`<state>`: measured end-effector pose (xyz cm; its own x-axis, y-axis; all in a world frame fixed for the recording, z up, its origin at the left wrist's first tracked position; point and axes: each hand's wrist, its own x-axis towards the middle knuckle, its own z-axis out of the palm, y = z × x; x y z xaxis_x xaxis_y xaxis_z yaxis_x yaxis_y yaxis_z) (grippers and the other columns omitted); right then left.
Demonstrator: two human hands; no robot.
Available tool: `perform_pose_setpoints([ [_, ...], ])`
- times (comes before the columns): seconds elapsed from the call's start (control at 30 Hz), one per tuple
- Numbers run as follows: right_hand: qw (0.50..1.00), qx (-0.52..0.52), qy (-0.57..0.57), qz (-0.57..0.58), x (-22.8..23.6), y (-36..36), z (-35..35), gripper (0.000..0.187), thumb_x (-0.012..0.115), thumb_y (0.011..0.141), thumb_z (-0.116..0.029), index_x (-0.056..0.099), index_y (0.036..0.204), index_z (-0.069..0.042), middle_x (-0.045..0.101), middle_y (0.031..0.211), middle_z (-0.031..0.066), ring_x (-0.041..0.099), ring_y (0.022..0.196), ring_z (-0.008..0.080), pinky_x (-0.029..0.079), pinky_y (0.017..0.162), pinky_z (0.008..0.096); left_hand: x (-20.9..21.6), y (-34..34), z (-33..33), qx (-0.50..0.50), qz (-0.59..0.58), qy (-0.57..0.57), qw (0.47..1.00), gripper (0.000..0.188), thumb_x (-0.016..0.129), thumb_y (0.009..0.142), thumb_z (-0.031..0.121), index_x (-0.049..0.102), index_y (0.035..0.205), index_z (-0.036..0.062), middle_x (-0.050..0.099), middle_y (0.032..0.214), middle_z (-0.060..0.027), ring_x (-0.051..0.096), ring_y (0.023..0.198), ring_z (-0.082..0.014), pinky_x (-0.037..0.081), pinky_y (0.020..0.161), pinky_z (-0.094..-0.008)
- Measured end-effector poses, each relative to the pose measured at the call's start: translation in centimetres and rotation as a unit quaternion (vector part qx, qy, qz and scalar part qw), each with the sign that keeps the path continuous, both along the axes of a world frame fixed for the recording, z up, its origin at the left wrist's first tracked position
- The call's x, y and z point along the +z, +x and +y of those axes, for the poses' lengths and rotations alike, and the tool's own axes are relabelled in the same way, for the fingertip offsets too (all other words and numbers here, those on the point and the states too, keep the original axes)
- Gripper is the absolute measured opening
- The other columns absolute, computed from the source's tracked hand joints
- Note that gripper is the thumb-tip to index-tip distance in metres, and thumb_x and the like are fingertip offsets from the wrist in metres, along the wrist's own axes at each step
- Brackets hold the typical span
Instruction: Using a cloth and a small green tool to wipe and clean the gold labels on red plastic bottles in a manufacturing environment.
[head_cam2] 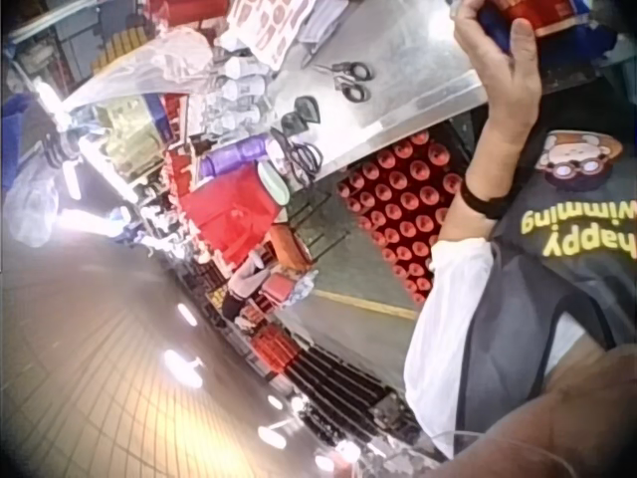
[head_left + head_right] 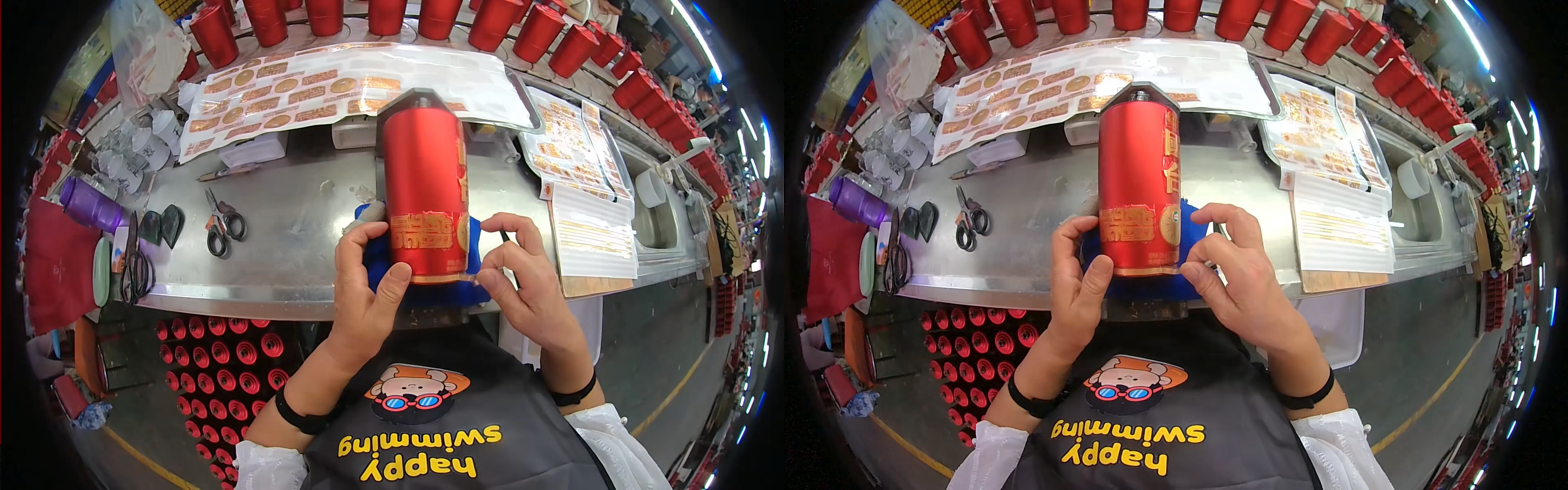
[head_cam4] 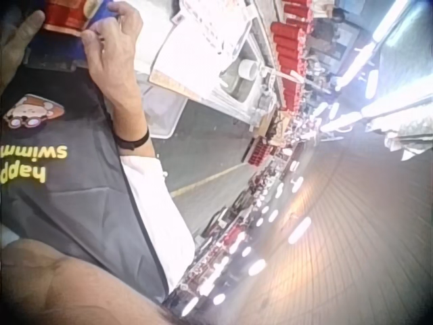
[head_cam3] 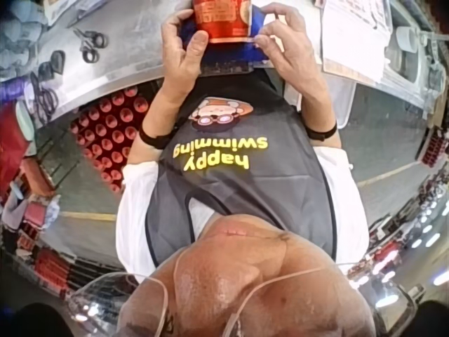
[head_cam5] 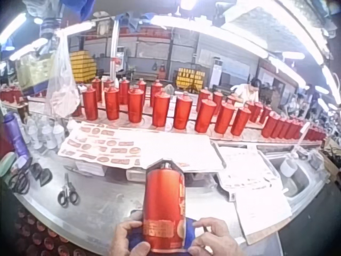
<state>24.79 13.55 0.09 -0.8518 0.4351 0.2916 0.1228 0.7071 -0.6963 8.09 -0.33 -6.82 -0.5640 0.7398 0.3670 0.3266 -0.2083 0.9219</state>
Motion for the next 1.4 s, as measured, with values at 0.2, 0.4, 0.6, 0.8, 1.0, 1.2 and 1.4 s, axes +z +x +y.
perform_pose_setpoints([
  [0.2,1.000,0.004,-0.026,0.000,-0.1,0.0,0.2,0.012,0.063,0.088,-0.012,0.058,0.084,-0.002,0.050,0.118,0.0194,0.045,0.114,0.0354,0.036,0.096,0.0418,-0.4,-0.1,-1.9,0.051,0.028,0.068,0.996,0.025,0.059,0.093,0.014,0.049,0.112,0.0003,0.053,0.117,-0.0156,0.049,0.109,-0.0226,0.036,0.099,-0.0347],
  [0.4,0.998,0.020,-0.060,-0.009,0.2,-0.1,0.2,0.015,0.057,0.093,-0.015,0.058,0.084,-0.003,0.050,0.117,0.0200,0.045,0.114,0.0345,0.036,0.096,0.0406,0.5,0.4,-0.5,0.050,0.016,0.039,0.998,0.034,0.063,0.091,0.017,0.046,0.115,0.0009,0.047,0.113,-0.0138,0.046,0.109,-0.0239,0.035,0.098,-0.0343],
  [0.6,0.998,0.009,-0.062,-0.003,0.0,0.0,0.2,0.017,0.056,0.094,-0.016,0.058,0.084,-0.003,0.051,0.115,0.0195,0.045,0.113,0.0335,0.036,0.096,0.0405,-0.1,0.5,-0.2,0.037,0.012,-0.004,0.999,0.043,0.065,0.090,0.025,0.043,0.119,0.0015,0.043,0.115,-0.0134,0.043,0.110,-0.0243,0.033,0.099,-0.0336],
  [0.8,0.999,0.026,-0.037,-0.020,-0.2,0.1,0.6,0.016,0.053,0.095,-0.012,0.055,0.083,-0.001,0.047,0.119,0.0175,0.047,0.101,0.0209,0.040,0.083,0.0294,0.2,0.6,-0.2,0.021,-0.034,0.014,0.999,0.043,0.064,0.091,0.025,0.042,0.120,0.0015,0.043,0.118,-0.0133,0.044,0.112,-0.0233,0.033,0.101,-0.0334],
  [1.0,0.994,0.023,-0.102,0.000,-0.3,0.0,0.7,0.019,0.061,0.091,-0.021,0.057,0.083,-0.003,0.050,0.115,0.0188,0.047,0.112,0.0324,0.038,0.094,0.0392,-0.1,0.7,-0.4,0.030,-0.054,0.054,0.997,0.033,0.060,0.093,0.017,0.044,0.117,0.0004,0.047,0.119,-0.0136,0.046,0.110,-0.0223,0.032,0.102,-0.0341],
  [1.2,0.990,0.053,-0.129,0.006,-0.5,0.2,1.2,0.022,0.073,0.081,-0.015,0.054,0.083,-0.006,0.048,0.119,0.0156,0.048,0.110,0.0280,0.042,0.090,0.0357,0.9,0.3,-1.9,0.082,0.223,0.086,0.968,0.019,0.064,0.083,0.001,0.055,0.099,0.0053,0.061,0.089,-0.0136,0.055,0.090,-0.0330,0.041,0.090,-0.0423],
  [1.4,0.985,0.059,-0.163,-0.004,-0.5,0.5,2.0,0.022,0.073,0.080,-0.014,0.053,0.083,-0.006,0.048,0.119,0.0133,0.049,0.108,0.0246,0.041,0.089,0.0335,1.4,0.0,-2.0,0.051,0.403,0.081,0.910,0.022,0.066,0.079,-0.001,0.054,0.093,0.0098,0.060,0.093,-0.0138,0.052,0.089,-0.0332,0.045,0.077,-0.0407],
])
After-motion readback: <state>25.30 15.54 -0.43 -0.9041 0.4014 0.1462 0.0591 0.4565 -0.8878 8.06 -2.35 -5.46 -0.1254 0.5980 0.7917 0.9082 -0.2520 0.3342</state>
